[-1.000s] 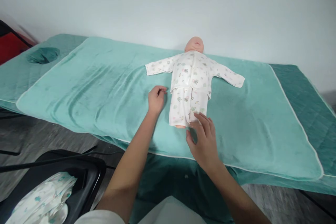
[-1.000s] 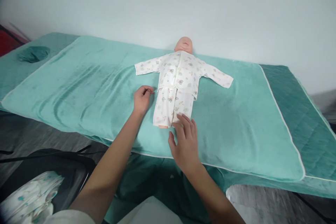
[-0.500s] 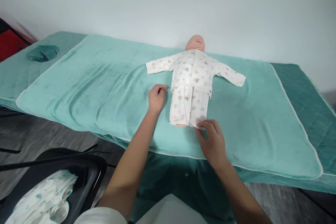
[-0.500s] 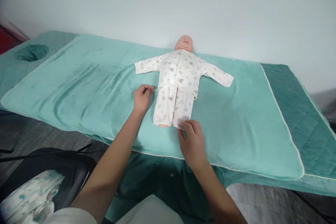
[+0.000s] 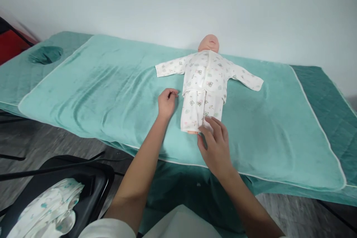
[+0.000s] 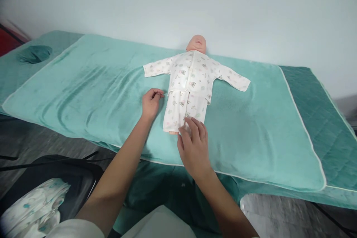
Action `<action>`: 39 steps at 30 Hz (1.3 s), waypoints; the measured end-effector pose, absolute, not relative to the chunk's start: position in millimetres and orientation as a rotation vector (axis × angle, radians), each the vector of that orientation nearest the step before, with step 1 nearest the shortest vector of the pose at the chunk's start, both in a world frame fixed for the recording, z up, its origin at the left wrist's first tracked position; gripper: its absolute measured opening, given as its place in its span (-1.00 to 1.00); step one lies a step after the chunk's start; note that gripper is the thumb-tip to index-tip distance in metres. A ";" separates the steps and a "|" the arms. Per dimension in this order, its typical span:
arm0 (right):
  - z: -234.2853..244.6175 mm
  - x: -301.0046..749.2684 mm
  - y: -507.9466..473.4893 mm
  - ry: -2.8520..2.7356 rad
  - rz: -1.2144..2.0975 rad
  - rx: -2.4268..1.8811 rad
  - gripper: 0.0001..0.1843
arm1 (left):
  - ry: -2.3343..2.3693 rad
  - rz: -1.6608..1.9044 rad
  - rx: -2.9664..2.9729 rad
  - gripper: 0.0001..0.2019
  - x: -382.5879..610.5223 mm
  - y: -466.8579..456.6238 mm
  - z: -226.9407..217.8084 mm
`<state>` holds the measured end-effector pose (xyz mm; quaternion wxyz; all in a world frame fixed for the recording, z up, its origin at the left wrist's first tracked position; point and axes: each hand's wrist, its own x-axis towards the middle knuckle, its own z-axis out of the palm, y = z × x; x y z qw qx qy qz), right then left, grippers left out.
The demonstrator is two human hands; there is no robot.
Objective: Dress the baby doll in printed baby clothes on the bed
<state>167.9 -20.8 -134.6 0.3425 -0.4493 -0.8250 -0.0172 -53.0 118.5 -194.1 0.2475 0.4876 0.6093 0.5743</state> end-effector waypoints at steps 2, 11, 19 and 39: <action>-134.9 165.9 -20.8 -2.156 -0.052 -1.166 -0.75 | 1.657 1.568 1.328 -0.78 -53.3 118.3 -194.0; -133.9 166.3 -16.3 -2.118 0.050 -1.151 -0.81 | 1.644 1.572 1.317 -0.79 -53.9 119.5 -195.9; -130.5 165.0 -17.1 -2.106 0.094 -1.110 -0.75 | 1.580 1.567 1.346 -0.84 -46.1 82.8 -184.3; -150.9 240.0 -24.0 -2.028 0.207 -1.251 -0.78 | 1.776 1.442 1.755 -0.78 -70.7 -62.3 -205.2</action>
